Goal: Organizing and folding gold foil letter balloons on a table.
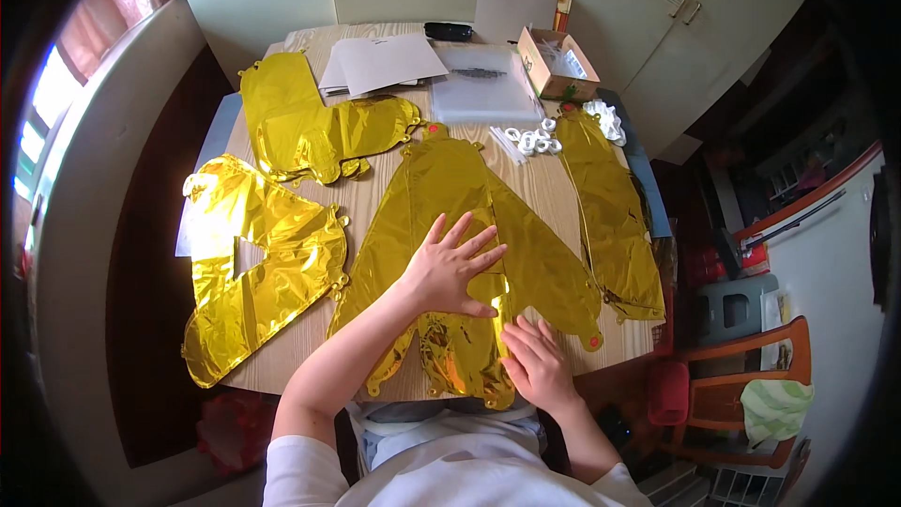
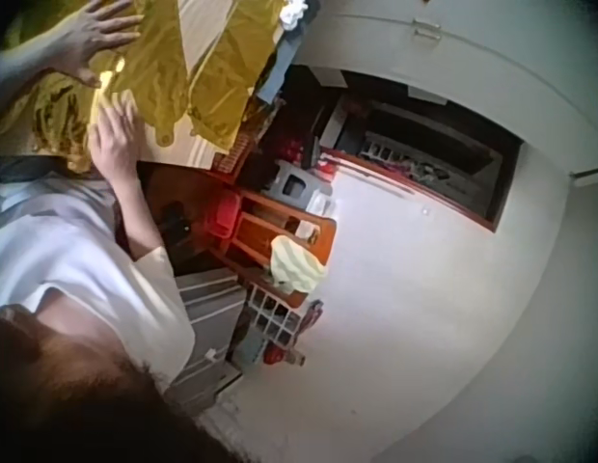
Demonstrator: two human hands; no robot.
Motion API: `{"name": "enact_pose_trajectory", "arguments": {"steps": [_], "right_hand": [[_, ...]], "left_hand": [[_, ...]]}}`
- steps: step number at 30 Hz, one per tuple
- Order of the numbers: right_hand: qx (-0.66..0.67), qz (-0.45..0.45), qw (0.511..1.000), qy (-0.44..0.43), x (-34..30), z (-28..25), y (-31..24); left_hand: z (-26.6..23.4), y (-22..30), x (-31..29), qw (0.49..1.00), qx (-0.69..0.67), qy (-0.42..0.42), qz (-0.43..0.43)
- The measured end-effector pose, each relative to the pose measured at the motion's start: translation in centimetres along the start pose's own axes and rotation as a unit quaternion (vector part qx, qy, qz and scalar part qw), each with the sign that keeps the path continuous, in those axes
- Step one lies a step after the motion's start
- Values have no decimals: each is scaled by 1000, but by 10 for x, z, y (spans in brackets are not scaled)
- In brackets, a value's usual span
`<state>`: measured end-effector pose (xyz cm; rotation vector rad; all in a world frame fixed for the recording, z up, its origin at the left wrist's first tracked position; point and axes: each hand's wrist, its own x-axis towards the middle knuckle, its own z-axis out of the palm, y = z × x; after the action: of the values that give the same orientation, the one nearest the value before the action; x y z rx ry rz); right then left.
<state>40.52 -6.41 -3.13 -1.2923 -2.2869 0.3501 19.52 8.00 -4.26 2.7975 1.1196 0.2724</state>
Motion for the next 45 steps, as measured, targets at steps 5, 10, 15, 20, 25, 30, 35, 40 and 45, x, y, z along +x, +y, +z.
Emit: {"name": "enact_pose_trajectory", "arguments": {"steps": [5, 10, 15, 20, 25, 30, 35, 40, 45], "right_hand": [[-32, -12, 998, -44, 5, 0, 7], [-48, -8, 995, -82, 4, -4, 12], [-69, -6, 986, -153, 16, -14, 21], [-99, -32, 975, -199, 32, -15, 35], [-96, -39, 971, -217, 37, -22, 35], [-139, -54, 956, -253, 23, -27, 30], [-145, -81, 953, -253, 4, -36, 19], [-124, -91, 954, -256, -13, -44, 6], [-111, -92, 952, -272, -29, -49, 2]], "left_hand": [[-2, 0, 0, 1000, -5, 4, 6], [-3, 1, 0, 1000, -12, 0, 5], [-1, 0, -1, 1000, -10, -2, 3], [-1, 0, 0, 1000, -3, -9, 3], [-3, 2, 1, 1000, -6, -15, 3], [-2, 1, 0, 1000, -6, -12, 0], [1, 0, 0, 1000, 0, -11, 3], [0, 1, 0, 1000, 6, -13, 1], [0, 0, 0, 1000, 3, -17, 1]]}}
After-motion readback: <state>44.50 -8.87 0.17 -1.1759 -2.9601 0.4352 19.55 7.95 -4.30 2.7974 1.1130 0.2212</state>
